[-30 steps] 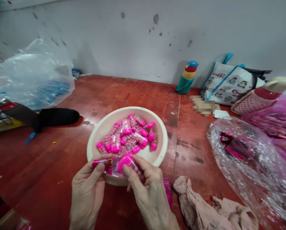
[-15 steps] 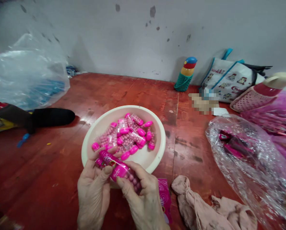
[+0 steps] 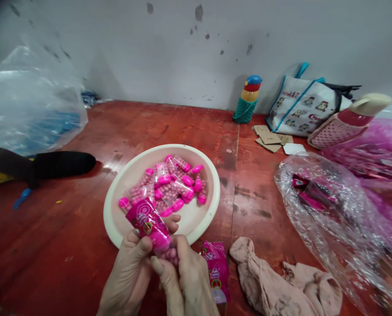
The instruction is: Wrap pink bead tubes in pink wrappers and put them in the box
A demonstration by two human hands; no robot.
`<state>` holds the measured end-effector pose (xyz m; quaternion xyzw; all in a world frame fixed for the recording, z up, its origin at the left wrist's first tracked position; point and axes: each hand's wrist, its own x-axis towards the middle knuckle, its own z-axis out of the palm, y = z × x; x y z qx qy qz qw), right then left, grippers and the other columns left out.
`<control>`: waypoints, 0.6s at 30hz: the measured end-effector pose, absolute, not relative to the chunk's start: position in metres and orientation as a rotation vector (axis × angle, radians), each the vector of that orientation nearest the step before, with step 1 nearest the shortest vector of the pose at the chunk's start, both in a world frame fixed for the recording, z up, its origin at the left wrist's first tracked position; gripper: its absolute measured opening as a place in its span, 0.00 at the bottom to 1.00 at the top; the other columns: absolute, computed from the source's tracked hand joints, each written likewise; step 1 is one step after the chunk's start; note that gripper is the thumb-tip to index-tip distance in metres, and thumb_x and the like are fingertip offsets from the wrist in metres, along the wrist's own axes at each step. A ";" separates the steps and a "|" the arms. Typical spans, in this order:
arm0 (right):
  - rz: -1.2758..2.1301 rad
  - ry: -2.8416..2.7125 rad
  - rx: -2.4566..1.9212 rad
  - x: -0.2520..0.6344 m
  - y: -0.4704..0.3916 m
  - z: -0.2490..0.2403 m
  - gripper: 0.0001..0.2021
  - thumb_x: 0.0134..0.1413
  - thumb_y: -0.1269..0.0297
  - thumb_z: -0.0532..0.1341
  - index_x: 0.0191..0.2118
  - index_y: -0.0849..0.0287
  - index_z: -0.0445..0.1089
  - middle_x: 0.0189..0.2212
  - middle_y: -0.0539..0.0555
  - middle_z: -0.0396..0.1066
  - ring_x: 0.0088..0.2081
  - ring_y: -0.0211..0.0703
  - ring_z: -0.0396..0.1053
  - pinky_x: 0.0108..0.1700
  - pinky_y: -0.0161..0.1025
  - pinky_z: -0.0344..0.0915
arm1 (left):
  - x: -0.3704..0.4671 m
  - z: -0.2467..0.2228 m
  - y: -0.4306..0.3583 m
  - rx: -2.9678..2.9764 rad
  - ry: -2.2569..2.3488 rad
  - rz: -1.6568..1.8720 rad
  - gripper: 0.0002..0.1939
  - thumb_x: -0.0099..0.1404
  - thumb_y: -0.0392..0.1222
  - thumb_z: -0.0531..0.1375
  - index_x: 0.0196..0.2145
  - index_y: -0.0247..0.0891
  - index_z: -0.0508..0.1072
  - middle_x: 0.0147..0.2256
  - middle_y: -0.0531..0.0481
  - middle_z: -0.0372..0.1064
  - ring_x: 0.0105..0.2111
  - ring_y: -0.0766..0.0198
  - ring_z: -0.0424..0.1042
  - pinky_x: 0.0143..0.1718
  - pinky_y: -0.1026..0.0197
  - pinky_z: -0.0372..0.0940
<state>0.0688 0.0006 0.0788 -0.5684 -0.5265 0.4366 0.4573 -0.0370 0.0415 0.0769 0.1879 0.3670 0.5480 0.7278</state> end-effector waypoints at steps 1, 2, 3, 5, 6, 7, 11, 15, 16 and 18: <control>1.074 -1.289 -1.407 0.069 -0.001 0.079 0.09 0.56 0.55 0.56 0.38 0.50 0.71 0.20 0.47 0.68 0.24 0.40 0.65 0.27 0.33 0.59 | -0.037 0.077 0.041 0.426 0.797 1.183 0.12 0.45 0.43 0.70 0.29 0.37 0.79 0.30 0.44 0.76 0.28 0.54 0.74 0.28 0.58 0.70; 1.087 -1.274 -1.399 0.068 -0.002 0.078 0.12 0.56 0.54 0.55 0.41 0.51 0.71 0.19 0.47 0.67 0.22 0.39 0.64 0.26 0.33 0.59 | -0.036 0.078 0.041 0.438 0.787 1.158 0.12 0.45 0.43 0.70 0.29 0.36 0.79 0.31 0.42 0.76 0.28 0.54 0.74 0.27 0.58 0.70; 1.115 -1.244 -1.385 0.068 -0.004 0.078 0.15 0.56 0.52 0.55 0.44 0.52 0.70 0.17 0.47 0.66 0.19 0.39 0.63 0.24 0.33 0.59 | -0.036 0.078 0.041 0.447 0.781 1.136 0.13 0.45 0.44 0.70 0.29 0.36 0.79 0.32 0.42 0.76 0.29 0.53 0.74 0.27 0.58 0.70; 1.193 -1.175 -1.358 0.066 -0.005 0.076 0.20 0.56 0.48 0.53 0.48 0.54 0.68 0.16 0.46 0.64 0.16 0.37 0.61 0.22 0.32 0.60 | -0.037 0.078 0.041 0.462 0.781 1.112 0.14 0.45 0.44 0.70 0.30 0.35 0.79 0.33 0.40 0.76 0.31 0.51 0.74 0.27 0.58 0.70; 1.227 -1.154 -1.361 0.065 -0.006 0.075 0.21 0.55 0.47 0.53 0.47 0.55 0.69 0.16 0.47 0.64 0.16 0.37 0.62 0.21 0.32 0.60 | -0.036 0.078 0.040 0.466 0.787 1.116 0.14 0.45 0.44 0.70 0.30 0.36 0.79 0.33 0.40 0.76 0.31 0.51 0.74 0.27 0.58 0.70; 1.232 -1.150 -1.385 0.064 -0.006 0.074 0.22 0.55 0.45 0.53 0.44 0.56 0.70 0.17 0.48 0.66 0.18 0.38 0.64 0.22 0.31 0.61 | -0.036 0.077 0.040 0.470 0.793 1.131 0.14 0.45 0.44 0.70 0.30 0.36 0.79 0.34 0.40 0.76 0.32 0.51 0.74 0.27 0.58 0.70; 1.077 -1.321 -1.514 0.064 -0.005 0.073 0.20 0.56 0.47 0.52 0.42 0.58 0.70 0.21 0.51 0.69 0.25 0.42 0.68 0.29 0.33 0.64 | -0.033 0.076 0.038 0.490 0.783 1.166 0.15 0.48 0.47 0.68 0.32 0.36 0.79 0.38 0.40 0.75 0.31 0.54 0.74 0.29 0.59 0.69; 0.968 -1.395 -1.535 0.064 -0.003 0.078 0.21 0.58 0.50 0.50 0.47 0.58 0.68 0.25 0.53 0.73 0.23 0.43 0.69 0.26 0.33 0.64 | -0.032 0.076 0.036 0.510 0.727 1.086 0.18 0.49 0.50 0.67 0.33 0.34 0.78 0.38 0.38 0.75 0.31 0.54 0.74 0.29 0.58 0.69; 0.957 -1.389 -1.523 0.065 -0.003 0.078 0.21 0.58 0.49 0.51 0.47 0.57 0.68 0.26 0.53 0.74 0.24 0.43 0.71 0.26 0.33 0.64 | -0.032 0.077 0.035 0.510 0.718 1.086 0.18 0.49 0.50 0.67 0.33 0.34 0.78 0.38 0.39 0.75 0.31 0.54 0.74 0.30 0.58 0.69; 0.939 -1.370 -1.505 0.065 -0.004 0.078 0.22 0.56 0.46 0.52 0.49 0.55 0.67 0.28 0.53 0.75 0.27 0.44 0.72 0.26 0.32 0.65 | -0.033 0.078 0.035 0.495 0.733 1.135 0.16 0.50 0.49 0.66 0.34 0.35 0.78 0.38 0.40 0.74 0.31 0.54 0.74 0.30 0.58 0.69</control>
